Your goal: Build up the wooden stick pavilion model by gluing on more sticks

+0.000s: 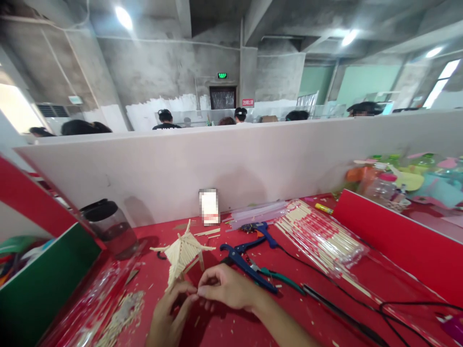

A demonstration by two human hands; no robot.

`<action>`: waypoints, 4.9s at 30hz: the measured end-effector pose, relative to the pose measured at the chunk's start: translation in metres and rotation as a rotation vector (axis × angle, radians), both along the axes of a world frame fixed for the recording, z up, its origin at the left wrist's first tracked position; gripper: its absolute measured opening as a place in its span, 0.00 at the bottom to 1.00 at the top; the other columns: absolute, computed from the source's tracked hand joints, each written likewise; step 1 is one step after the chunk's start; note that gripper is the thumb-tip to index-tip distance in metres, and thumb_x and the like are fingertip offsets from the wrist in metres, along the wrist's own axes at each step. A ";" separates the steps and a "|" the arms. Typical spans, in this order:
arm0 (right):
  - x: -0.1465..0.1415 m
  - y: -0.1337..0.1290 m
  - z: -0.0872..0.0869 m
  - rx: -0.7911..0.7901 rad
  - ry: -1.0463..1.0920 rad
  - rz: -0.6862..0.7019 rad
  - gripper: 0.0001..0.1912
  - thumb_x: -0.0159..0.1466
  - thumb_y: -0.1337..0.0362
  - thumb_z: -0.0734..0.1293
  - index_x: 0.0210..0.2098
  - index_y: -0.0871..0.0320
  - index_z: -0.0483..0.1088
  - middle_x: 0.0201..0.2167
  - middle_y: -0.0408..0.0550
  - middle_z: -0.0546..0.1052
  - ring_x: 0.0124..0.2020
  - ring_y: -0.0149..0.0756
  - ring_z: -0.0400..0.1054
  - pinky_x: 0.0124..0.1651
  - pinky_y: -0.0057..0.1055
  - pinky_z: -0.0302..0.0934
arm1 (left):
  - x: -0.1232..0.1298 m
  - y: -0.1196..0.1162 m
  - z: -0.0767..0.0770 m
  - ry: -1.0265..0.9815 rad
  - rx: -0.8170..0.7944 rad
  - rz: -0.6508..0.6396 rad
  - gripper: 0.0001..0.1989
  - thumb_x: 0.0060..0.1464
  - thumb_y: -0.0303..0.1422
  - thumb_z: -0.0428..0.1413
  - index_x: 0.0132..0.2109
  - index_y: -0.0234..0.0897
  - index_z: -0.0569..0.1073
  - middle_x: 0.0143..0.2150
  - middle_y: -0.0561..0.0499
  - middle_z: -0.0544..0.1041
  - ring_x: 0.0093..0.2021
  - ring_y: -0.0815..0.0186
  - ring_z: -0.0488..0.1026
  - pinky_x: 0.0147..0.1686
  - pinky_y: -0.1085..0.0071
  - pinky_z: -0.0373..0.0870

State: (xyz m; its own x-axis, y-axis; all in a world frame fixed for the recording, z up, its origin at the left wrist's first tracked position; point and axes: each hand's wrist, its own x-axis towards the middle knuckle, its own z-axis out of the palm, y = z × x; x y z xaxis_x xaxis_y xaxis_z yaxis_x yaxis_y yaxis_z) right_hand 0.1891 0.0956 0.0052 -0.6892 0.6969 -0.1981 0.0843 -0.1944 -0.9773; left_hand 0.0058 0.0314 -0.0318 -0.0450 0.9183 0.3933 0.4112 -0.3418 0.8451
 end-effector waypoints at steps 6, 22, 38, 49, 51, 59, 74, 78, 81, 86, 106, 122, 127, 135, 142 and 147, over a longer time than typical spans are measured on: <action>-0.004 -0.004 0.010 -0.026 0.066 -0.072 0.24 0.54 0.45 0.75 0.31 0.61 0.72 0.24 0.43 0.77 0.22 0.29 0.69 0.28 0.26 0.61 | -0.016 -0.007 0.016 0.247 0.006 -0.149 0.18 0.65 0.38 0.52 0.27 0.39 0.73 0.24 0.51 0.78 0.25 0.65 0.75 0.29 0.74 0.70; -0.047 -0.022 0.004 -0.068 0.211 -0.247 0.29 0.55 0.39 0.74 0.35 0.61 0.71 0.24 0.42 0.74 0.22 0.28 0.67 0.26 0.25 0.61 | -0.049 -0.003 0.011 0.336 0.338 0.098 0.15 0.64 0.30 0.53 0.56 0.41 0.70 0.56 0.41 0.74 0.58 0.54 0.72 0.54 0.59 0.73; -0.050 -0.020 0.006 -0.018 0.214 -0.248 0.28 0.55 0.39 0.73 0.32 0.60 0.70 0.24 0.39 0.70 0.22 0.28 0.66 0.24 0.25 0.62 | -0.045 -0.002 0.011 0.381 0.369 0.075 0.17 0.63 0.27 0.52 0.58 0.41 0.71 0.56 0.40 0.75 0.57 0.54 0.74 0.54 0.58 0.75; -0.064 -0.033 -0.005 -0.160 0.298 -0.382 0.29 0.53 0.39 0.74 0.35 0.59 0.71 0.24 0.39 0.69 0.22 0.27 0.63 0.23 0.24 0.62 | -0.041 -0.003 0.011 0.387 0.387 0.091 0.18 0.64 0.27 0.52 0.59 0.42 0.70 0.56 0.40 0.74 0.59 0.54 0.73 0.53 0.58 0.76; -0.067 -0.036 -0.005 -0.201 0.343 -0.400 0.30 0.52 0.39 0.75 0.36 0.59 0.71 0.25 0.39 0.69 0.23 0.27 0.63 0.22 0.23 0.62 | -0.041 -0.003 0.011 0.387 0.384 0.089 0.18 0.64 0.27 0.52 0.60 0.41 0.69 0.55 0.40 0.74 0.59 0.55 0.72 0.54 0.59 0.75; -0.075 -0.044 -0.006 -0.225 0.440 -0.464 0.28 0.53 0.40 0.75 0.32 0.59 0.69 0.22 0.38 0.67 0.22 0.26 0.60 0.21 0.21 0.59 | -0.042 -0.003 0.009 0.377 0.367 0.072 0.19 0.64 0.25 0.52 0.60 0.42 0.69 0.56 0.40 0.73 0.60 0.54 0.71 0.56 0.58 0.74; -0.069 -0.045 0.010 -0.158 0.269 -0.459 0.30 0.52 0.37 0.74 0.32 0.59 0.69 0.17 0.35 0.66 0.16 0.25 0.58 0.18 0.21 0.55 | -0.041 -0.003 0.010 0.355 0.385 0.072 0.20 0.64 0.24 0.51 0.61 0.41 0.67 0.56 0.41 0.71 0.59 0.56 0.71 0.55 0.60 0.74; -0.070 -0.045 0.006 -0.170 0.291 -0.447 0.29 0.54 0.38 0.73 0.32 0.59 0.68 0.18 0.36 0.66 0.17 0.25 0.58 0.18 0.21 0.55 | -0.042 -0.002 0.010 0.372 0.393 0.075 0.21 0.63 0.24 0.52 0.61 0.41 0.67 0.57 0.40 0.71 0.59 0.55 0.71 0.55 0.59 0.74; -0.072 -0.046 0.002 -0.222 0.342 -0.439 0.28 0.54 0.39 0.74 0.31 0.58 0.67 0.19 0.36 0.66 0.18 0.25 0.57 0.18 0.20 0.55 | -0.043 -0.002 0.008 0.369 0.393 0.070 0.21 0.63 0.23 0.51 0.62 0.41 0.66 0.57 0.41 0.71 0.60 0.56 0.71 0.55 0.60 0.74; -0.072 -0.047 0.002 -0.286 0.389 -0.455 0.29 0.51 0.40 0.76 0.31 0.58 0.67 0.22 0.37 0.67 0.21 0.25 0.60 0.19 0.20 0.54 | -0.044 -0.002 0.005 0.360 0.368 0.059 0.21 0.64 0.23 0.51 0.62 0.41 0.66 0.58 0.41 0.70 0.61 0.57 0.70 0.56 0.61 0.73; -0.066 -0.044 -0.001 -0.270 0.371 -0.426 0.28 0.52 0.40 0.76 0.32 0.58 0.68 0.21 0.37 0.67 0.19 0.25 0.58 0.18 0.21 0.52 | -0.042 -0.005 0.007 0.404 0.374 0.024 0.23 0.62 0.22 0.50 0.62 0.42 0.65 0.59 0.40 0.68 0.62 0.56 0.69 0.56 0.61 0.74; -0.068 -0.046 0.004 -0.233 0.331 -0.456 0.26 0.54 0.41 0.75 0.30 0.58 0.67 0.19 0.36 0.66 0.17 0.24 0.57 0.16 0.20 0.49 | -0.042 -0.005 0.008 0.411 0.357 0.026 0.23 0.62 0.22 0.49 0.62 0.43 0.64 0.60 0.38 0.68 0.61 0.53 0.70 0.56 0.56 0.75; -0.067 -0.047 0.007 -0.215 0.304 -0.455 0.25 0.54 0.43 0.75 0.32 0.58 0.68 0.19 0.36 0.67 0.16 0.24 0.57 0.16 0.21 0.49 | -0.042 -0.005 0.008 0.388 0.375 0.037 0.24 0.61 0.22 0.50 0.62 0.43 0.67 0.60 0.39 0.70 0.61 0.54 0.71 0.55 0.58 0.75; -0.065 -0.046 0.004 -0.251 0.345 -0.449 0.26 0.53 0.43 0.76 0.31 0.59 0.69 0.19 0.37 0.67 0.17 0.24 0.57 0.17 0.21 0.46 | -0.042 -0.004 0.010 0.397 0.391 0.039 0.25 0.61 0.21 0.49 0.62 0.43 0.67 0.59 0.39 0.71 0.61 0.54 0.71 0.55 0.57 0.75; -0.064 -0.047 0.005 -0.331 0.334 -0.471 0.29 0.48 0.42 0.78 0.32 0.60 0.71 0.21 0.37 0.68 0.18 0.24 0.58 0.18 0.21 0.50 | -0.043 -0.005 0.006 0.427 0.398 0.024 0.26 0.61 0.21 0.50 0.63 0.43 0.66 0.60 0.39 0.70 0.62 0.54 0.71 0.55 0.58 0.75; -0.063 -0.047 0.006 -0.344 0.330 -0.487 0.29 0.47 0.43 0.79 0.32 0.60 0.71 0.21 0.38 0.69 0.18 0.24 0.58 0.18 0.21 0.50 | -0.043 -0.005 0.007 0.421 0.400 0.024 0.25 0.61 0.20 0.49 0.62 0.42 0.67 0.59 0.39 0.71 0.61 0.54 0.71 0.56 0.58 0.75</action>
State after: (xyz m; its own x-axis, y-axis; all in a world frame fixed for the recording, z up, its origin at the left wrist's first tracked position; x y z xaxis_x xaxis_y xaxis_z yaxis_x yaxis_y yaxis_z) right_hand 0.1265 0.0488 0.0112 -0.3750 0.8781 -0.2971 -0.3830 -0.4387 -0.8129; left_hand -0.0374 0.0264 -0.0248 0.1716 0.6953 0.6980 0.6951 -0.5875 0.4143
